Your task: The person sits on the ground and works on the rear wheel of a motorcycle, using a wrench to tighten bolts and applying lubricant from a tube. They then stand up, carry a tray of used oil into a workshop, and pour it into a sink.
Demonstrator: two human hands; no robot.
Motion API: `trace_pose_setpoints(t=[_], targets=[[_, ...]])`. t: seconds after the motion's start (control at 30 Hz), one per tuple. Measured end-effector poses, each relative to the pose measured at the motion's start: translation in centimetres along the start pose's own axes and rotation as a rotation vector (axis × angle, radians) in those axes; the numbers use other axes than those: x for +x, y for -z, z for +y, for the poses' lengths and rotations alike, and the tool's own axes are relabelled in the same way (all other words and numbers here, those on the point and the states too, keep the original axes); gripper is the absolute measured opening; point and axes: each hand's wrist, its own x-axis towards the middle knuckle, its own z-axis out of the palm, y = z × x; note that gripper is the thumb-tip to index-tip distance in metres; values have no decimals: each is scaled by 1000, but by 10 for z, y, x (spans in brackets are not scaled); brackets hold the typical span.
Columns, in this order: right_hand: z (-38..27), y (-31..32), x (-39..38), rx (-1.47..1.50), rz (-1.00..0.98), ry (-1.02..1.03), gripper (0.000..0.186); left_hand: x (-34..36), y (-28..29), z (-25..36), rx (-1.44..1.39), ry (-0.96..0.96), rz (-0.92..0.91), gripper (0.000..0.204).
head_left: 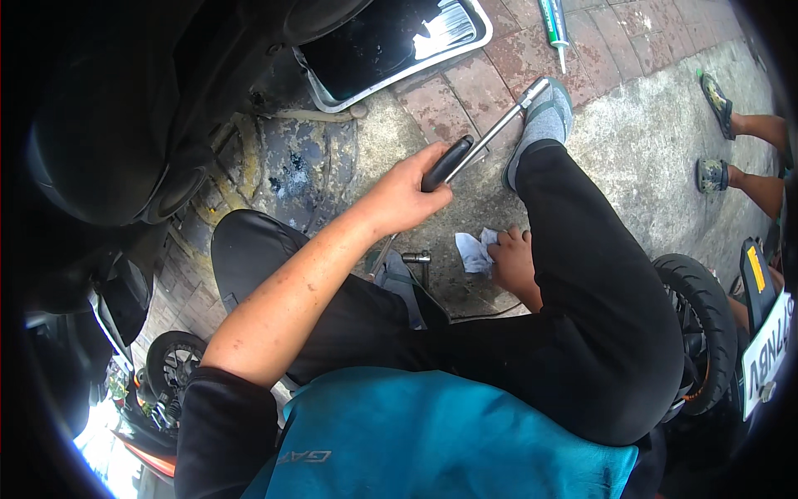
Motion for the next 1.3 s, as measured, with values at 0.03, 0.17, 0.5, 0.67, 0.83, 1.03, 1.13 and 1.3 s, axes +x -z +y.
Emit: trace_pose_setpoints(t=[0.03, 0.17, 0.5, 0.67, 0.83, 1.03, 1.13, 1.3], targets=[[-2, -5, -5, -66, -157, 49, 17, 1, 1, 2, -6, 9, 0, 54], [-28, -10, -1, -118, -576, 220, 26, 3, 0, 1, 29, 29, 8, 54], [-96, -61, 78, 57, 93, 408, 31, 4, -5, -1, -18, 103, 17, 51], [-79, -49, 69, 322, -21, 394, 33, 10, -2, -24, -212, 247, -161, 41], [-29, -13, 31, 473, -180, 145, 24, 15, -19, -39, 60, 161, -143, 54], [46, 101, -45, 464, -151, -172, 22, 28, -42, -67, 171, 131, -193, 52], [76, 163, -92, 392, -6, -329, 21, 26, -42, -50, 125, 137, -189, 64], [85, 273, -87, 124, 302, -519, 17, 29, -25, 4, -8, 217, -155, 61]])
